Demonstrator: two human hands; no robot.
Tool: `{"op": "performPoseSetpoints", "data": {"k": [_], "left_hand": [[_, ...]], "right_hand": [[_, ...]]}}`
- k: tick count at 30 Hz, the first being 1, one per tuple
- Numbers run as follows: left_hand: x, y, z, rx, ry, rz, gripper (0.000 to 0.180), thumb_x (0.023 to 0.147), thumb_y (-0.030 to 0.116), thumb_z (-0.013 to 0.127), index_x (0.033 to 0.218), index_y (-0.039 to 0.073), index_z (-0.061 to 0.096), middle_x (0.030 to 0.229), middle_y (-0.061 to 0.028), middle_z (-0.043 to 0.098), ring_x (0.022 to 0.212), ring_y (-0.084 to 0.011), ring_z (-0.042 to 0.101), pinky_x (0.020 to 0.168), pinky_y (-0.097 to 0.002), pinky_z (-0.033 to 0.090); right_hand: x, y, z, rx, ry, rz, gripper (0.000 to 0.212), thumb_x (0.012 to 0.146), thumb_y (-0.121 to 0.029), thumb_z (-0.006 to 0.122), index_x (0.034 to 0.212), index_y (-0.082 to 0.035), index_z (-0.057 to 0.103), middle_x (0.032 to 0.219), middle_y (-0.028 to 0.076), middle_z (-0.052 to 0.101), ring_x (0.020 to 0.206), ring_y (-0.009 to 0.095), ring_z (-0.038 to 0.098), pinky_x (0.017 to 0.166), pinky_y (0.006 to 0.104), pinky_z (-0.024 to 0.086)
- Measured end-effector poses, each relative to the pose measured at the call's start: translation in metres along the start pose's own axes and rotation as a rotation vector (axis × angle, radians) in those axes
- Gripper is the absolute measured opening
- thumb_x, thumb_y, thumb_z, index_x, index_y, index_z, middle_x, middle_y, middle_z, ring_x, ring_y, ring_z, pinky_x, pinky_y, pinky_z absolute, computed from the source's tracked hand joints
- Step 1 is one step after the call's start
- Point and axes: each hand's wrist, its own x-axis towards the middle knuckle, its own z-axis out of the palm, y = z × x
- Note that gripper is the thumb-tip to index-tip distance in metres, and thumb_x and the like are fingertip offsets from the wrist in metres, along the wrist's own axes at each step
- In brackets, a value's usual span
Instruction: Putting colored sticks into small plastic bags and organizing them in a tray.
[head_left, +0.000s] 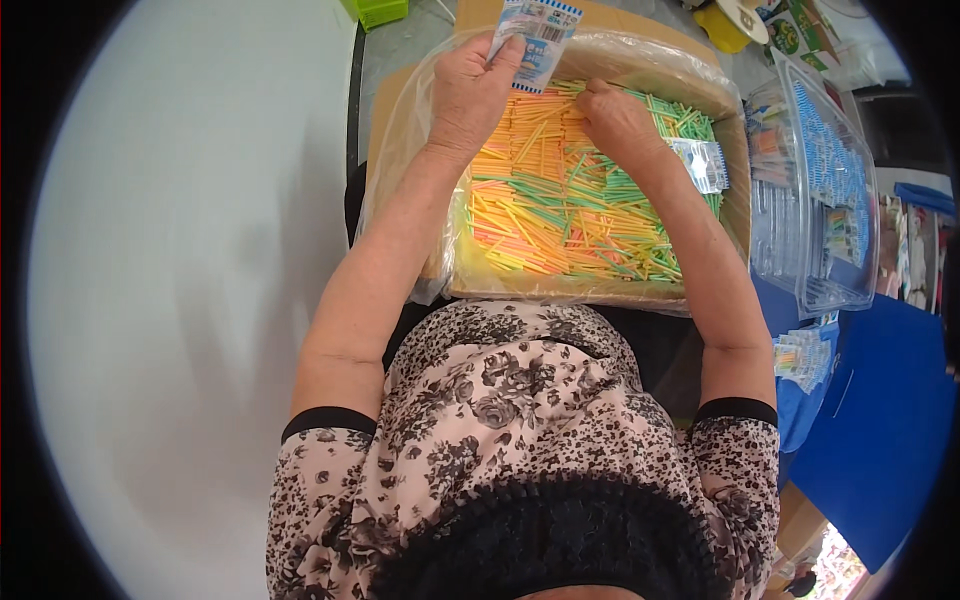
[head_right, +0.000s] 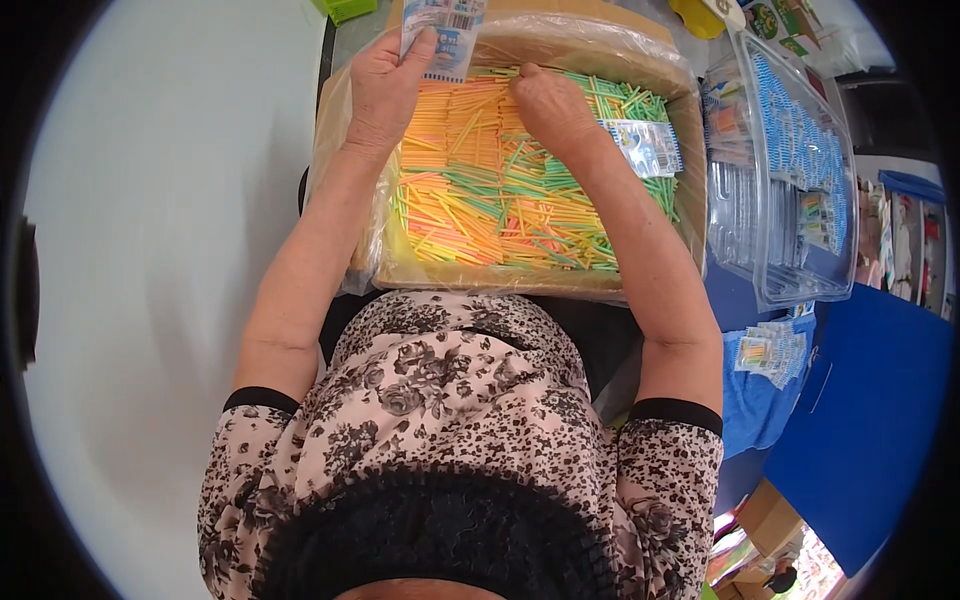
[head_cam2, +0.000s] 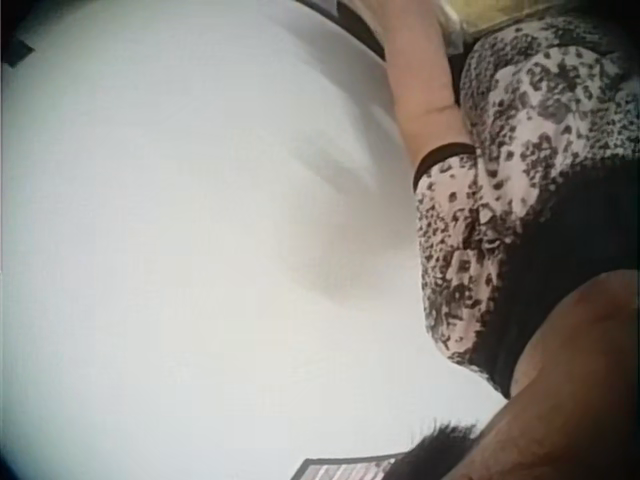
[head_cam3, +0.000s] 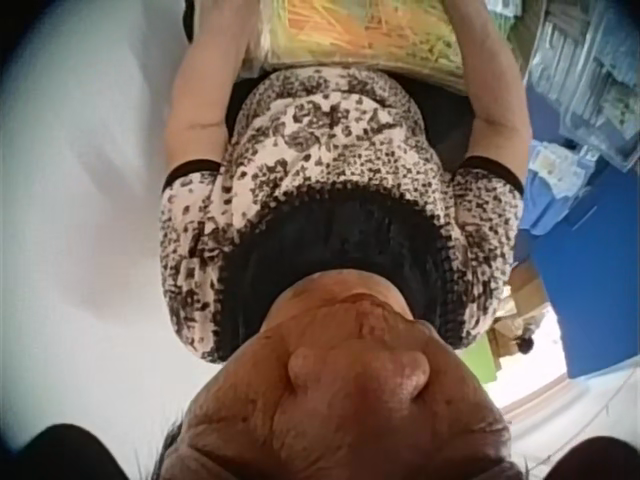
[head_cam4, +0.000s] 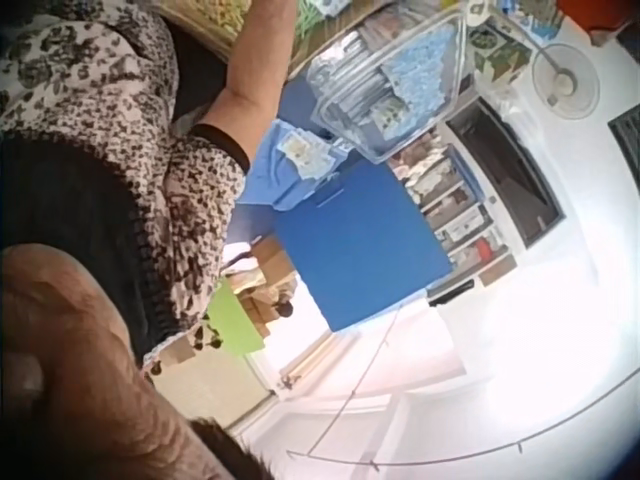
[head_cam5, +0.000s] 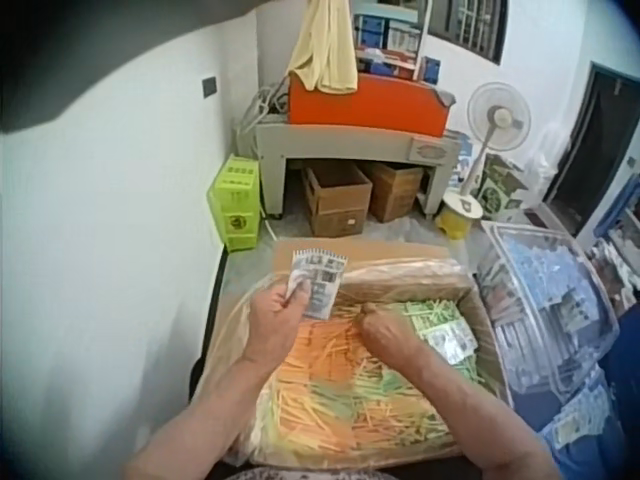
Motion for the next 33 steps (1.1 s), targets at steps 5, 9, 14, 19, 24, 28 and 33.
{"op": "performPoseSetpoints", "data": {"k": [5,9,14,19,24,28,33], "left_hand": [[-0.003,0.006,0.004,0.052,-0.064,-0.024,0.028,0.092,0.024,0.059,0.1,-0.001,0.067,0.081,-0.0033,0.069,0.07,-0.0071,0.06,0.064,-0.0251,0.048],[-0.003,0.01,0.004,-0.013,-0.105,-0.073,0.027,0.093,0.023,0.058,0.101,-0.001,0.067,0.083,-0.0025,0.069,0.071,-0.0069,0.06,0.066,-0.0241,0.049],[0.001,0.01,0.006,-0.177,-0.141,-0.173,0.025,0.093,0.021,0.058,0.101,0.0,0.068,0.084,-0.0012,0.069,0.073,-0.0067,0.061,0.068,-0.0232,0.05],[0.0,0.015,0.003,-0.238,-0.195,-0.206,0.023,0.092,0.018,0.058,0.101,0.0,0.068,0.085,-0.0014,0.069,0.075,-0.0073,0.061,0.07,-0.0239,0.05],[-0.002,0.017,0.0,-0.038,-0.503,-0.271,0.025,0.088,0.02,0.063,0.102,-0.001,0.068,0.088,-0.0039,0.069,0.078,-0.0083,0.062,0.074,-0.0247,0.049],[-0.006,0.016,0.001,0.312,-0.934,-0.193,0.033,0.085,0.025,0.067,0.105,-0.001,0.067,0.094,-0.0067,0.068,0.084,-0.0093,0.062,0.078,-0.0256,0.049],[-0.024,0.03,0.031,0.236,-0.779,-0.151,0.048,0.086,0.036,0.067,0.119,0.003,0.057,0.103,-0.0089,0.063,0.087,-0.0137,0.061,0.08,-0.0263,0.048]], "right_hand": [[0.002,0.004,-0.004,-0.06,-0.036,-0.087,0.006,0.071,-0.005,0.061,0.076,-0.001,0.061,0.086,0.015,0.058,0.082,0.034,0.061,0.072,0.0422,0.051],[0.002,0.008,-0.008,-0.022,-0.017,-0.094,0.005,0.07,-0.003,0.06,0.073,-0.001,0.063,0.084,0.015,0.06,0.081,0.033,0.062,0.071,0.0415,0.051],[0.009,0.01,-0.005,-0.03,0.018,-0.145,0.005,0.068,0.0,0.059,0.069,0.0,0.064,0.082,0.017,0.063,0.079,0.034,0.064,0.069,0.0405,0.052],[0.006,0.019,-0.045,0.321,0.137,0.018,0.007,0.071,-0.004,0.064,0.071,0.003,0.064,0.076,0.013,0.065,0.07,0.026,0.064,0.063,0.0356,0.053],[-0.015,0.029,-0.074,1.121,0.163,0.446,0.009,0.077,-0.008,0.07,0.08,0.0,0.067,0.071,0.004,0.064,0.056,0.014,0.057,0.053,0.0239,0.048],[-0.033,0.032,-0.07,1.509,0.189,0.528,0.015,0.08,-0.014,0.071,0.086,-0.001,0.07,0.073,0.001,0.064,0.058,0.006,0.056,0.05,0.0218,0.048],[-0.046,0.005,-0.077,1.599,0.045,0.535,0.014,0.078,-0.013,0.073,0.085,-0.001,0.07,0.075,0.004,0.066,0.06,0.007,0.059,0.049,0.0212,0.047]]}}
